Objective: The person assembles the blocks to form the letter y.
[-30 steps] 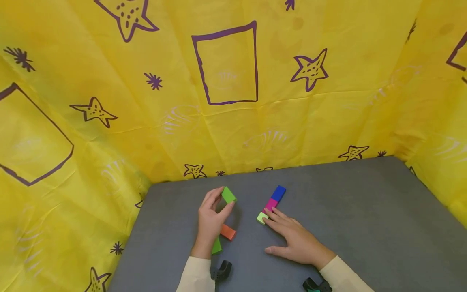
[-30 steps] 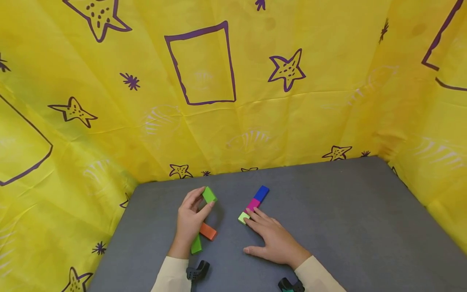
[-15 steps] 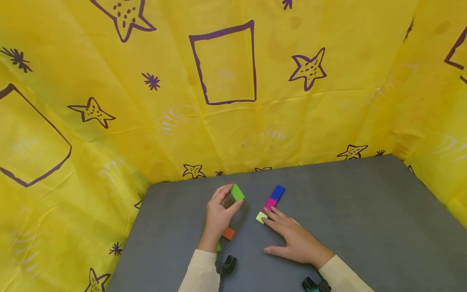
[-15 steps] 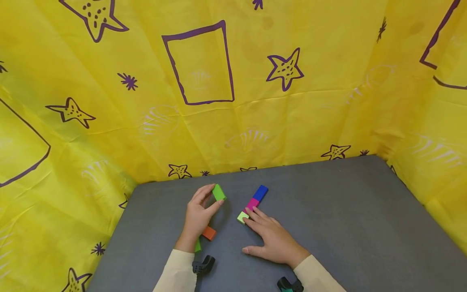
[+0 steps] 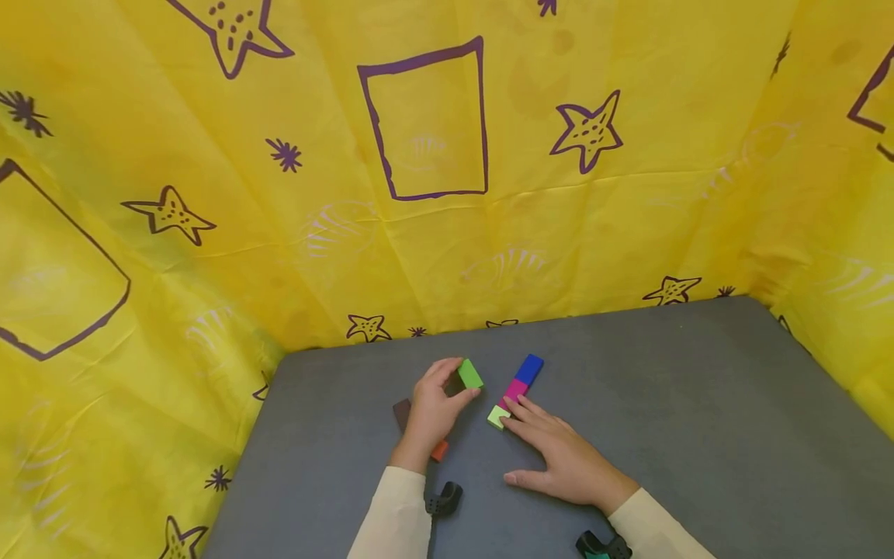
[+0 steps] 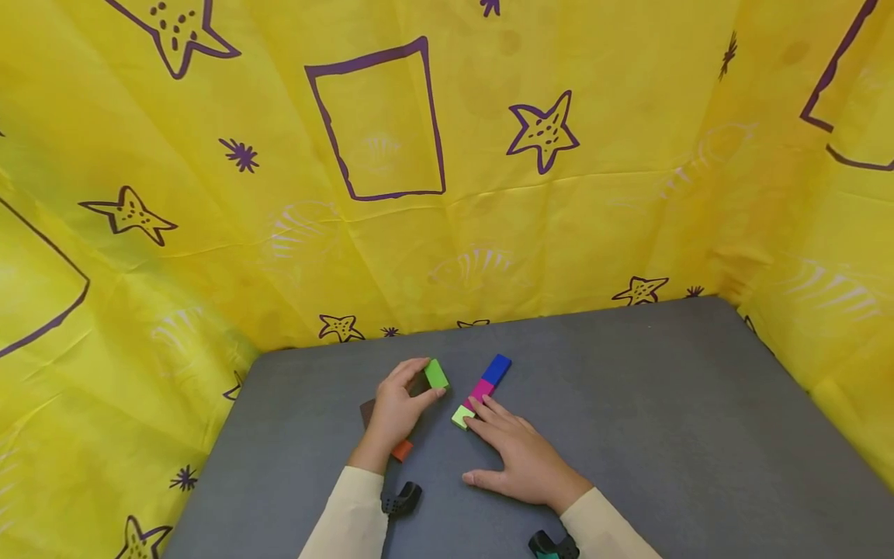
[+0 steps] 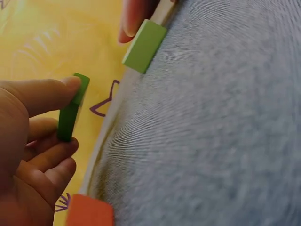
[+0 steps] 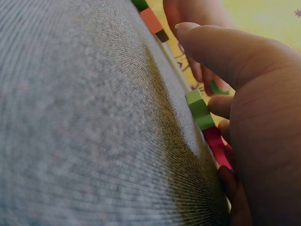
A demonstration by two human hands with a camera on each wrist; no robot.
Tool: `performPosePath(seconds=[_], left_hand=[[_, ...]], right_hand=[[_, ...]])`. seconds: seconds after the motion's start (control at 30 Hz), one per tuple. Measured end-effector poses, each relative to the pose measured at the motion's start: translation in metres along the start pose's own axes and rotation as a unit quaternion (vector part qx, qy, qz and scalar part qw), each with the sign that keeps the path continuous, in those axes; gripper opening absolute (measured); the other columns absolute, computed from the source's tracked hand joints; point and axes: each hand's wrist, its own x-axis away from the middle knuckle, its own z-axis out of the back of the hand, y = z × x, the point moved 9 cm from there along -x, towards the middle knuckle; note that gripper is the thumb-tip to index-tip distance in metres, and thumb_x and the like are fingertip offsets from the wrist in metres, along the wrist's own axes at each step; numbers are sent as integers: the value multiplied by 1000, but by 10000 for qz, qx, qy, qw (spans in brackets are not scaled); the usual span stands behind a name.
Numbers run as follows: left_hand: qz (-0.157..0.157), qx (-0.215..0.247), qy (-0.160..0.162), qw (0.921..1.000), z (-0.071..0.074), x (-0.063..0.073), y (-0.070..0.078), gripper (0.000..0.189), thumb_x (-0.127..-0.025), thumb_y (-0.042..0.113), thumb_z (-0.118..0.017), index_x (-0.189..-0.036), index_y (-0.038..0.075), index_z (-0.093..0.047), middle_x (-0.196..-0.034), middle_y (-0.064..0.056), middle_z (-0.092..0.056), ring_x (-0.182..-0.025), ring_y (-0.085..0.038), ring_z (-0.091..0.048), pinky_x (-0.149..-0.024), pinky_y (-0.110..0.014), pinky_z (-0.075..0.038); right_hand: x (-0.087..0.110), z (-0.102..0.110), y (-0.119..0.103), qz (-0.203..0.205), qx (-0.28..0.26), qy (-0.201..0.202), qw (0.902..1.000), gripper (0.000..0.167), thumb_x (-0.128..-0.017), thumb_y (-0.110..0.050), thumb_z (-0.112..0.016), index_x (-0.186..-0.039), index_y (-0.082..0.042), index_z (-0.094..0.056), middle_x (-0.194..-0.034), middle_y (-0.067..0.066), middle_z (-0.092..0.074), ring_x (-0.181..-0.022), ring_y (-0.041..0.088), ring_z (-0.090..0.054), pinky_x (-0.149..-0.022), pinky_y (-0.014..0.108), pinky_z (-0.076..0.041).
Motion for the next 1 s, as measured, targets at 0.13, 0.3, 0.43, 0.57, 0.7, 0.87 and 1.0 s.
performPosePath(seconds=[0.13,0.3,0.43,0.57,0.7,0.87,1.0], left_hand=[[82,-445,-227,9987,-8,0,-2,61,-94,22,-91,-148,6,-67,-147,-7,-64,-137,-30,-59,-112,-51,-48],[211,-664,-507,9963,-17,1,-6,70,-95,25,-89,-157,10,-60,-156,-9,-59,-144,-33,-53,-115,-56,-44],[266,-703,-661,9950,-21,2,-8,73,-95,25,-89,-159,12,-58,-158,-10,-57,-146,-36,-51,-116,-59,-42],[341,-693,-728,9944,-22,3,-10,76,-94,27,-90,-160,13,-56,-158,-9,-57,-148,-36,-48,-117,-61,-40],[359,-574,-754,9948,-20,4,-12,77,-94,24,-91,-161,12,-55,-156,-6,-59,-147,-33,-50,-118,-59,-39],[286,-491,-836,9949,-21,4,-13,73,-94,22,-90,-159,13,-57,-152,-5,-62,-146,-30,-51,-118,-57,-40],[235,-466,-907,9945,-22,5,-12,72,-94,22,-90,-158,14,-58,-151,-4,-63,-147,-30,-50,-119,-56,-39]], right_hand=[[-1,-1,0,-67,-30,-54,10000,82,-99,-60,-76,-162,-13,-54,-176,3,-31,-164,30,-19,-117,73,-31],[-1,-1,2,-128,0,-93,9999,82,-99,-61,-74,-163,-13,-54,-176,3,-31,-164,30,-19,-116,74,-31],[-1,-1,2,-114,3,-85,9999,82,-99,-61,-74,-162,-13,-54,-176,3,-31,-163,30,-19,-116,74,-31],[-1,-1,1,-98,-8,-81,9999,83,-99,-61,-75,-163,-13,-54,-176,3,-31,-164,30,-18,-116,74,-31],[-2,-2,2,-75,3,-99,9999,83,-99,-62,-74,-163,-13,-53,-176,2,-30,-164,30,-18,-116,75,-31],[-1,-2,2,-65,12,-92,9999,83,-99,-61,-74,-164,-14,-52,-177,2,-29,-164,30,-17,-116,75,-31],[-1,-2,2,-90,45,-96,9999,83,-99,-63,-74,-164,-15,-52,-177,3,-29,-164,30,-18,-116,75,-31]])
